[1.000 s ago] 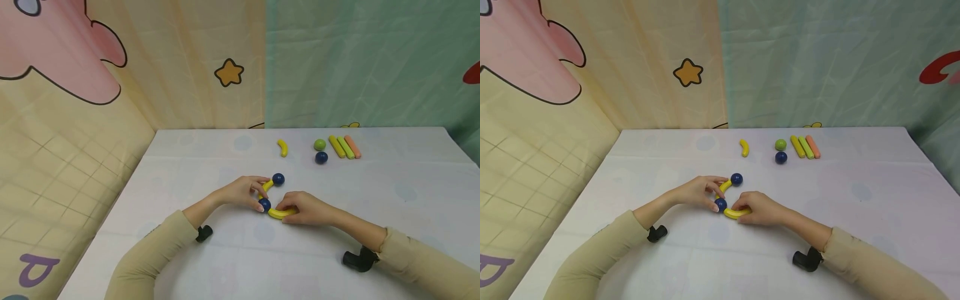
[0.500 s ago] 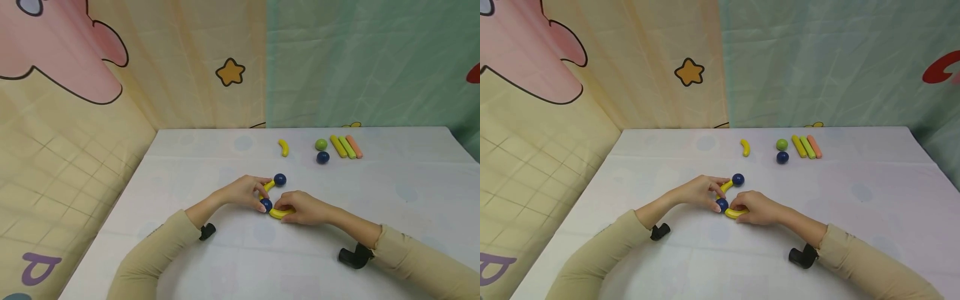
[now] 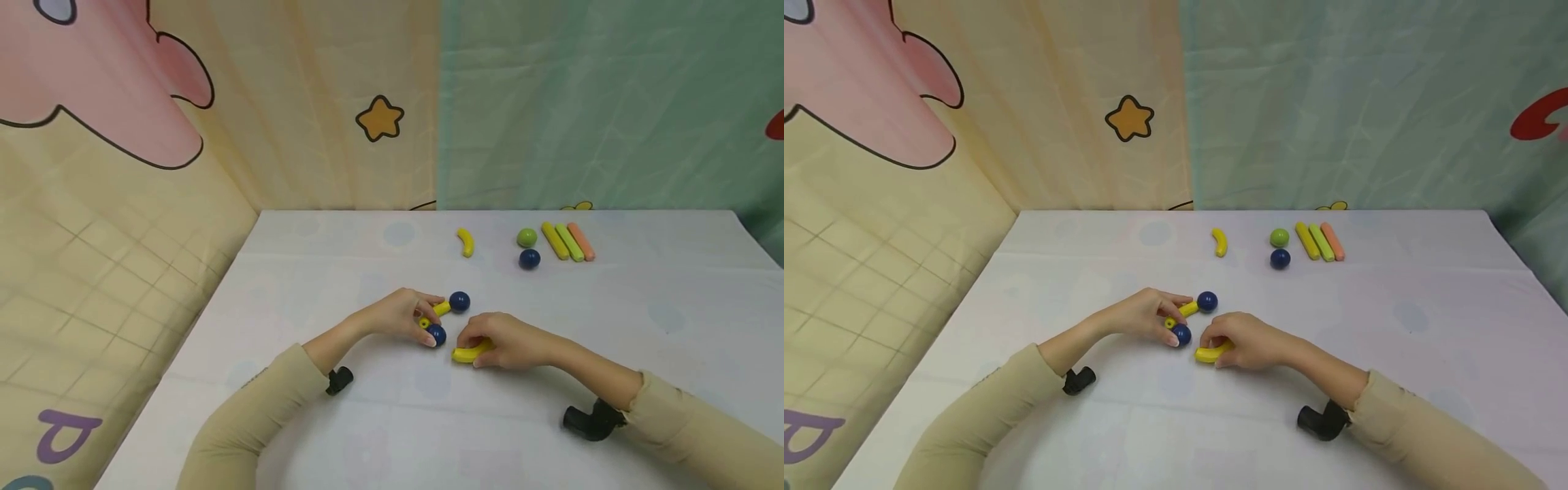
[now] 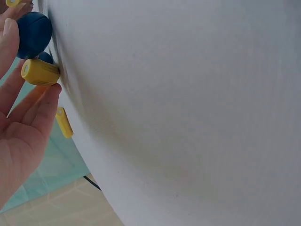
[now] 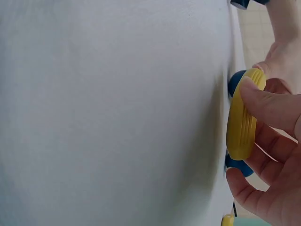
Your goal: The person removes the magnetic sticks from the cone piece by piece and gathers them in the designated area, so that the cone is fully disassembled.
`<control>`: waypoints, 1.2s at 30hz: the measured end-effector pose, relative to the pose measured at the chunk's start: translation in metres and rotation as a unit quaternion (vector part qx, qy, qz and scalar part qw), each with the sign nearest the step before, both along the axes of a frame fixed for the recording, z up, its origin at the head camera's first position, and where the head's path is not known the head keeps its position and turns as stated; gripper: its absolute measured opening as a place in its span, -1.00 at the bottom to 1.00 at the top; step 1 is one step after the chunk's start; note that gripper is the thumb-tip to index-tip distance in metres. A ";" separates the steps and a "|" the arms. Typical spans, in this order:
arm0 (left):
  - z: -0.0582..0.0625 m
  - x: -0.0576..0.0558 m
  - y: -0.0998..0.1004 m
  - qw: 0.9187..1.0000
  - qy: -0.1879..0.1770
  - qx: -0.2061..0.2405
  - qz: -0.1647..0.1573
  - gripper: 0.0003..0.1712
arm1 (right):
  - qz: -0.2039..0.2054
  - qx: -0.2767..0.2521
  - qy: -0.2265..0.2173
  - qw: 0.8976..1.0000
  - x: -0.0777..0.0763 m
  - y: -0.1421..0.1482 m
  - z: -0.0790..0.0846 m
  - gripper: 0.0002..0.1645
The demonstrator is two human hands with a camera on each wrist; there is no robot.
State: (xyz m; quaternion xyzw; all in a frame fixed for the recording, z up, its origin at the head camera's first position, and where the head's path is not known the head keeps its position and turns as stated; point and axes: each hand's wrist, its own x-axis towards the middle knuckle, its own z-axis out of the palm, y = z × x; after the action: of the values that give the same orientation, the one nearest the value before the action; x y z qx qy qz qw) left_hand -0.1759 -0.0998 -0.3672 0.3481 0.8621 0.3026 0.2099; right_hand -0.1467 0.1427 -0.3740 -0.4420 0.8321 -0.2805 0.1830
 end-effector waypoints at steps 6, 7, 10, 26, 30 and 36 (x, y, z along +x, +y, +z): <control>0.000 0.000 0.002 1.000 -0.002 0.004 -0.004 -0.65 | -0.025 -0.038 -0.023 0.999 -0.006 0.014 0.007 -0.72; 0.001 0.000 0.003 1.000 -0.002 0.002 -0.004 -0.65 | -0.030 -0.044 -0.025 0.998 -0.007 0.016 0.009 -0.71; 0.002 0.002 0.004 1.000 -0.002 -0.002 -0.004 -0.64 | -0.044 -0.053 -0.018 0.997 -0.009 0.021 0.013 -0.70; 0.003 0.005 -0.005 0.999 -0.035 -0.003 -0.010 -0.68 | -0.074 -0.056 -0.002 0.996 -0.017 0.035 0.019 -0.71; 0.003 0.004 -0.008 0.999 -0.039 -0.008 -0.013 -0.67 | -0.079 -0.058 -0.004 0.995 -0.019 0.036 0.018 -0.71; 0.004 0.003 -0.012 0.999 -0.046 -0.007 -0.018 -0.67 | -0.091 -0.059 -0.003 0.994 -0.024 0.038 0.018 -0.70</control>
State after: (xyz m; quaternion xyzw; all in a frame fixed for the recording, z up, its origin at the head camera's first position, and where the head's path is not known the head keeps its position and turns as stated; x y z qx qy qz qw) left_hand -0.1733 -0.1118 -0.3633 0.3474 0.8473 0.3083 0.2574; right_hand -0.1703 0.1803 -0.3559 -0.3741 0.8501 -0.3461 0.1327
